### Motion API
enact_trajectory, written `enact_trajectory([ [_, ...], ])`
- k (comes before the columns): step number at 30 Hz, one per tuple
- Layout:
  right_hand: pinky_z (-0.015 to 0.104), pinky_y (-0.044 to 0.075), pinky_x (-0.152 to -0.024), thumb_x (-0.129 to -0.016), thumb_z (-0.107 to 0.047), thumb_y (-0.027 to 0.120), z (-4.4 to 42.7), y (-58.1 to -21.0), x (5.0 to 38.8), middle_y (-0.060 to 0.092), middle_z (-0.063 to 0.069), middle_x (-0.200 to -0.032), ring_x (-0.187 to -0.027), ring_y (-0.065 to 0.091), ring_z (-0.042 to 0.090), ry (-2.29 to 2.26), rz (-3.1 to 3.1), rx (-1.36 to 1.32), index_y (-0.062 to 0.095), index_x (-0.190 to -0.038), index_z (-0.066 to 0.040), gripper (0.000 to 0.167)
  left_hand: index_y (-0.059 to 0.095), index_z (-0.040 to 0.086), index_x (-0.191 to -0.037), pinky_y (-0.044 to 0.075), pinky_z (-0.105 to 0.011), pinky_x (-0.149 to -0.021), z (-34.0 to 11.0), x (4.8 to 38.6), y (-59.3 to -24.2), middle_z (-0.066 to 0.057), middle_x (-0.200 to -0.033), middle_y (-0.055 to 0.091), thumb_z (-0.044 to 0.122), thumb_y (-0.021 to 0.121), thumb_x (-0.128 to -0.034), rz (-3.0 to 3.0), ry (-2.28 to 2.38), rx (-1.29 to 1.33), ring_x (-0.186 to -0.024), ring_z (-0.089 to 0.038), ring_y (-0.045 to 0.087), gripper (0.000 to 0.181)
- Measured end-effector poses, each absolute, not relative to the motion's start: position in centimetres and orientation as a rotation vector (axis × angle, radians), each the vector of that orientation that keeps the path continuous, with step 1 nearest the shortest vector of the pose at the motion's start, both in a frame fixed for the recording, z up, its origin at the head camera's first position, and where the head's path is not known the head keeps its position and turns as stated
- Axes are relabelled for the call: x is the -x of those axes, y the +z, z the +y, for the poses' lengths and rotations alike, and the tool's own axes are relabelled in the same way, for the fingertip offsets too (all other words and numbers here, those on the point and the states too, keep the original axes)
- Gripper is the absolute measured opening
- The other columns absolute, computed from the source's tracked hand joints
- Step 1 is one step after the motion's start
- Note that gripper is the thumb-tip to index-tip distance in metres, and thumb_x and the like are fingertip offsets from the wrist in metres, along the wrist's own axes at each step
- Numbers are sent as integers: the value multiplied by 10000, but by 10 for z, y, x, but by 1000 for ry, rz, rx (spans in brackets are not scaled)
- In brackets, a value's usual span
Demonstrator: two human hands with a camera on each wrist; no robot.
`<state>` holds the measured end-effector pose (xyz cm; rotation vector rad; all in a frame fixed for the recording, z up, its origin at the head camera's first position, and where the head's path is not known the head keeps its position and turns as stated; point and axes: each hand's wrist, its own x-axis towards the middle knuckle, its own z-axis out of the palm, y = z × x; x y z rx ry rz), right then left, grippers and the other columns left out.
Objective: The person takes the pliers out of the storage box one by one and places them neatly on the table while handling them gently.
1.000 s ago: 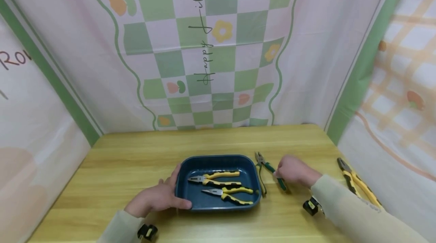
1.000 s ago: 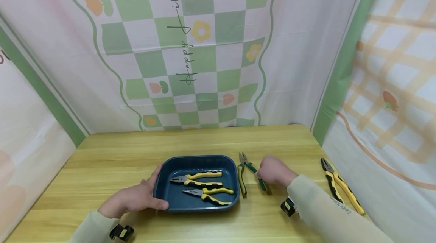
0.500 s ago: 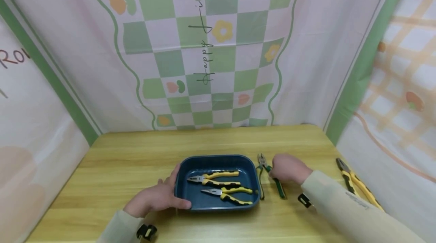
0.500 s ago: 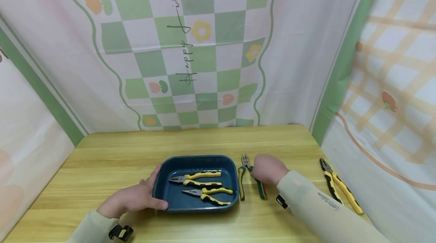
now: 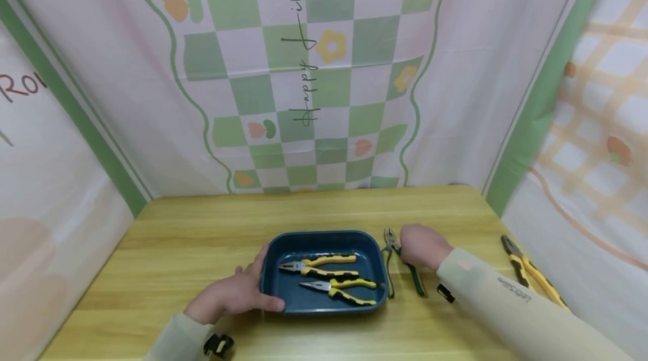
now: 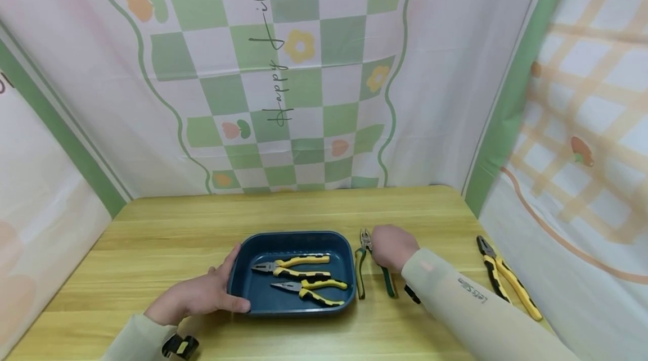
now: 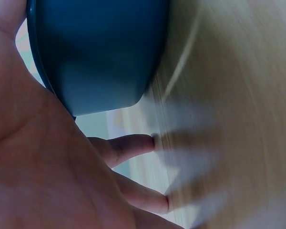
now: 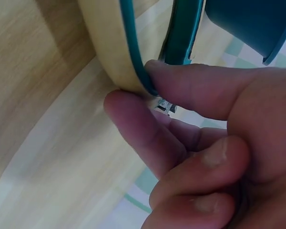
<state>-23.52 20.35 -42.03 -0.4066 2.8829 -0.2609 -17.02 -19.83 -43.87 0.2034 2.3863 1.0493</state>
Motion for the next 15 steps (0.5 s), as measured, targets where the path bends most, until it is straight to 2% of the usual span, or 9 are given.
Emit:
enact_trajectory([
  [15,330,461,-530,-774,44,603,236,-418,230,544,48,-687,-586,507,200,-270,2863,334,554,-726,-64,128,-124,152,-1594,103,-751,-1046,-198,169,-437,-295,-1601,113,500,853,-746,2391,1055,-210,-1350,-670,-36,1339],
])
